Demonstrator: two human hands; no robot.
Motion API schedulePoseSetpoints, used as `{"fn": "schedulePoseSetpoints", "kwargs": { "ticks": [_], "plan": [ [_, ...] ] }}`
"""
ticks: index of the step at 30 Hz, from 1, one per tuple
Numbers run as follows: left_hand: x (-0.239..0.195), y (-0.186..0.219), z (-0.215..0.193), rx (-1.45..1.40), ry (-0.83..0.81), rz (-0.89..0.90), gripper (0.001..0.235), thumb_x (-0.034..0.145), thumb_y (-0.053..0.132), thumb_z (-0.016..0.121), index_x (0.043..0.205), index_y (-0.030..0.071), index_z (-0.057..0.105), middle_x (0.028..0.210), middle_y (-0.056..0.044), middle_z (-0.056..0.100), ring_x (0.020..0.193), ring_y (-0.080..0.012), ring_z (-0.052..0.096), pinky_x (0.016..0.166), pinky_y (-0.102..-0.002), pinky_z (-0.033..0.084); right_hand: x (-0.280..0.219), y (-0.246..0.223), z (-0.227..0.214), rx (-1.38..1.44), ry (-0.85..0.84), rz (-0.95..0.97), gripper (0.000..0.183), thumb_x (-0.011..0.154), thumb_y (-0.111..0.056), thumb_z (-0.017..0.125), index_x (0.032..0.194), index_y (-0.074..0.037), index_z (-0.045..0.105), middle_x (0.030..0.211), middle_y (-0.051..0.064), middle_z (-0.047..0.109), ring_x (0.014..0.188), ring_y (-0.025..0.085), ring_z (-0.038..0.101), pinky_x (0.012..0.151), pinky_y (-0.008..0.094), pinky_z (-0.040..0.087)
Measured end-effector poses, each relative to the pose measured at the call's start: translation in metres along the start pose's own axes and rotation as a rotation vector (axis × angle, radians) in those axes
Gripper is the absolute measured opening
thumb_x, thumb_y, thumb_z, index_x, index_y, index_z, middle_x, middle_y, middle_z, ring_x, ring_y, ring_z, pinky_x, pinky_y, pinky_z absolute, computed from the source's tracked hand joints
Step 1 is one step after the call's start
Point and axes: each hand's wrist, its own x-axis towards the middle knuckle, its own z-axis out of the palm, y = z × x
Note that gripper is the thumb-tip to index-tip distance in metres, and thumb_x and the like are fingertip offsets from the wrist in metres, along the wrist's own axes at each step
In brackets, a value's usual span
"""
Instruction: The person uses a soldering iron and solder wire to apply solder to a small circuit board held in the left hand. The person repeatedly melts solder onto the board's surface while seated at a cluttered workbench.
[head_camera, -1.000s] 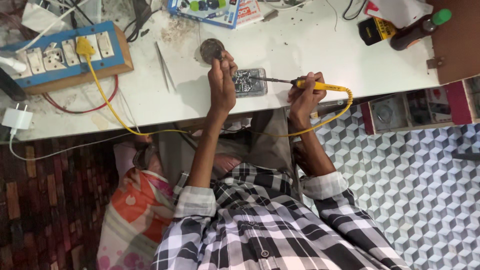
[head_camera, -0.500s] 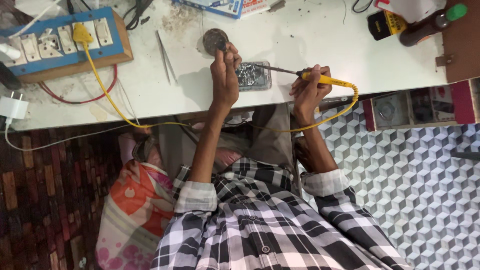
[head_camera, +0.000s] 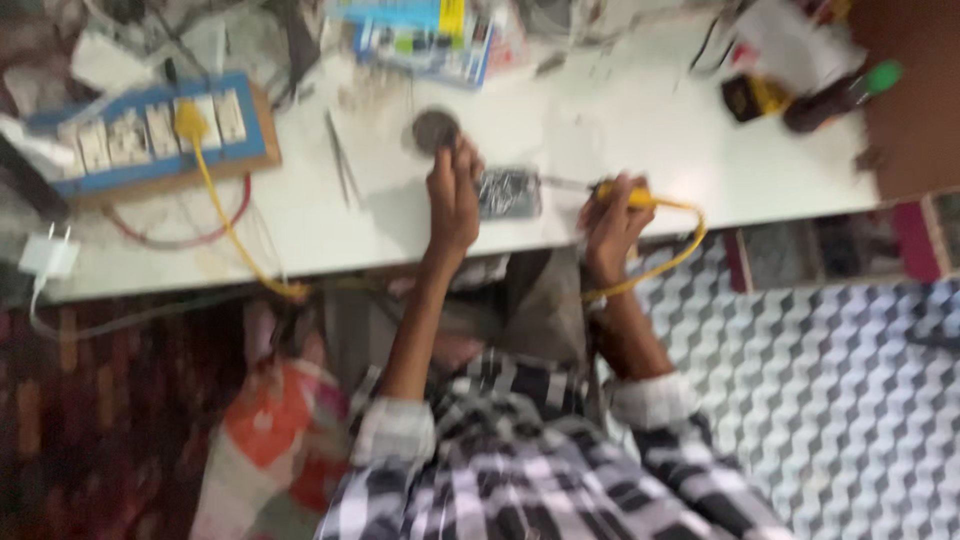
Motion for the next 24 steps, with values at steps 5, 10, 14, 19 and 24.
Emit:
{"fn": "schedulePoseSetpoints", "kwargs": {
  "ticks": [5,10,14,19,24],
  "plan": [
    [0.002,0.002,0.002,-0.047,0.008,-0.018,0.037,0.112,0.035,0.041,0.112,0.000,0.053,0.088,-0.004,0.053,0.077,-0.0130,0.046,0.071,-0.031,0.043,0.002,-0.005,0.005,-0.056,-0.008,0.005,0.029,0.107,-0.025,0.055,0.087,-0.006,0.045,0.057,0.007,0.054,0.039,0.013,0.051,0.034,0.025,0.038],
    [0.000,-0.003,-0.002,-0.004,0.010,0.039,0.039,0.116,0.037,0.038,0.107,0.001,0.051,0.085,-0.005,0.052,0.076,-0.0129,0.046,0.071,-0.032,0.042,0.003,0.001,-0.001,-0.051,-0.042,-0.015,0.029,0.110,-0.021,0.053,0.087,-0.005,0.047,0.060,0.006,0.052,0.041,0.012,0.050,0.036,0.026,0.040],
    [-0.002,0.006,-0.001,0.067,0.009,0.012,0.040,0.115,0.037,0.036,0.105,0.001,0.051,0.079,-0.005,0.049,0.073,-0.0131,0.045,0.068,-0.031,0.040,0.001,-0.002,-0.002,-0.067,-0.062,-0.032,0.030,0.112,-0.020,0.053,0.087,-0.004,0.048,0.062,0.006,0.052,0.044,0.012,0.050,0.037,0.025,0.040],
    [0.001,0.016,-0.003,0.039,0.041,0.024,0.039,0.114,0.037,0.037,0.104,0.001,0.051,0.079,-0.005,0.050,0.072,-0.0126,0.045,0.066,-0.031,0.040,0.000,0.000,0.002,0.015,-0.020,-0.004,0.028,0.109,-0.020,0.053,0.088,-0.004,0.047,0.063,0.007,0.055,0.043,0.012,0.052,0.035,0.026,0.041],
    [-0.003,0.008,0.003,-0.027,0.045,0.040,0.038,0.114,0.036,0.039,0.104,0.002,0.051,0.082,-0.004,0.052,0.075,-0.0125,0.048,0.070,-0.031,0.043,0.004,0.007,-0.010,0.029,-0.027,-0.026,0.029,0.110,-0.023,0.053,0.089,-0.003,0.048,0.064,0.007,0.054,0.044,0.014,0.054,0.036,0.027,0.042]
  ]
}}
